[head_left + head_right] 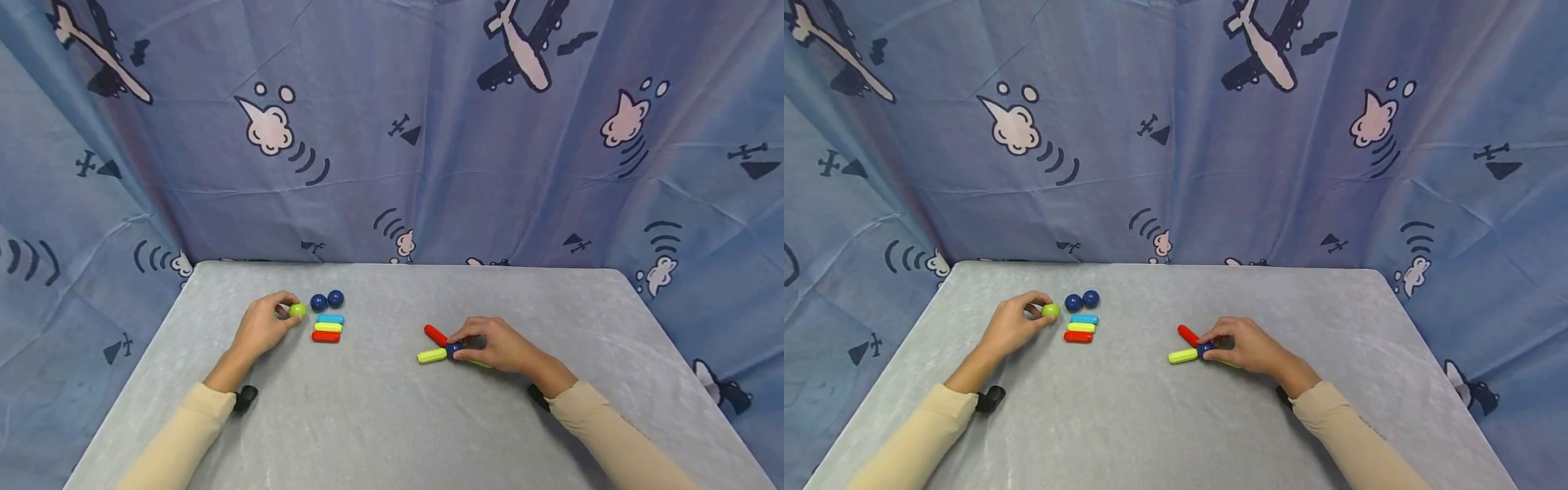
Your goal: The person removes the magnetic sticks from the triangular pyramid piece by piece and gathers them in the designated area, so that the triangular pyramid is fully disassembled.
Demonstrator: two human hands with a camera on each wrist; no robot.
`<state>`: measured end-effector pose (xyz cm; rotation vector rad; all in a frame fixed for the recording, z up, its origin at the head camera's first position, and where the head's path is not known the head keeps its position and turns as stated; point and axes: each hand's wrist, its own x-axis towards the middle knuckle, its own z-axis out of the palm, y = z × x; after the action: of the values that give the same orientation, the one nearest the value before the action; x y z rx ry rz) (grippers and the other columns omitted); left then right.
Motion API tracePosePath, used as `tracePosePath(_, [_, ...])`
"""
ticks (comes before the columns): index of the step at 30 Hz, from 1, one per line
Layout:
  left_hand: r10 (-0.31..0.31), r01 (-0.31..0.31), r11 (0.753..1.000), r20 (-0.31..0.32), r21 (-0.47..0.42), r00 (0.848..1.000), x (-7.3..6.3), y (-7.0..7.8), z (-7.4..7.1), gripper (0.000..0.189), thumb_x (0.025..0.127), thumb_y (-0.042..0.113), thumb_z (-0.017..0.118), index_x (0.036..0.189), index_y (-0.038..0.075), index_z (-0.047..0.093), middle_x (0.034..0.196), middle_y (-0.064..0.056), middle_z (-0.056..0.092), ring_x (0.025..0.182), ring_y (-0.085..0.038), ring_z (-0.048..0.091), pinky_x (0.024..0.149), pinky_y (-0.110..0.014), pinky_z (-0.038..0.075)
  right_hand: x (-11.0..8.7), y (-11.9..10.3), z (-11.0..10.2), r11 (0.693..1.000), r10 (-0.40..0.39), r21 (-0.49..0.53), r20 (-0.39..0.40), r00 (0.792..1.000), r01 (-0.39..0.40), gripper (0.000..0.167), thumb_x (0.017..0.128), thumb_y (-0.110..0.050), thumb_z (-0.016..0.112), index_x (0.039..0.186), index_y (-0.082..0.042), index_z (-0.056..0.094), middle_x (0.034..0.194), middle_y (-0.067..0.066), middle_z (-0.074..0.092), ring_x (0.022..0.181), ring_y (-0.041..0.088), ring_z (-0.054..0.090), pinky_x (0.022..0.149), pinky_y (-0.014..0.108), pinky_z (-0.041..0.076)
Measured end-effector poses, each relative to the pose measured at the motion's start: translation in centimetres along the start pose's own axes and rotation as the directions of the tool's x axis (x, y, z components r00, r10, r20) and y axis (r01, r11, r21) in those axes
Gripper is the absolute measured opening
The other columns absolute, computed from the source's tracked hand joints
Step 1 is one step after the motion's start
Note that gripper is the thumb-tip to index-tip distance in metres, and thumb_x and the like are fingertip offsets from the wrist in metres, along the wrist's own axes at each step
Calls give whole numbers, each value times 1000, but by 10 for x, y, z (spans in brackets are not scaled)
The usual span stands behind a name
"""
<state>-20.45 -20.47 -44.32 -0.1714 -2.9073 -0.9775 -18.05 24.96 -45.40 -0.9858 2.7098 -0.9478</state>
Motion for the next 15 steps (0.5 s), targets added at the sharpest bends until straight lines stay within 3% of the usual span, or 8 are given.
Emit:
tracePosePath(7, [2, -2, 999, 10, 44, 1000, 12, -1, 0, 27, 85, 20, 79, 109, 12, 71, 113, -10, 73, 92, -23, 68, 78, -42, 52, -2, 4, 2, 1000, 20, 2, -6, 1000, -20, 28, 84, -36, 78, 111, -29, 75, 99, -10, 70, 84, 4, 60, 72, 24, 51])
tracePosePath(15, [-2, 0, 998, 26, 58, 1000, 13, -8, 8, 27, 85, 18, 79, 110, 13, 72, 111, -9, 74, 90, -21, 67, 77, -40, 52, -2, 4, 2, 1000, 6, 3, -16, 1000, -6, 28, 85, -35, 78, 112, -27, 75, 100, -11, 70, 85, 7, 62, 73, 26, 53])
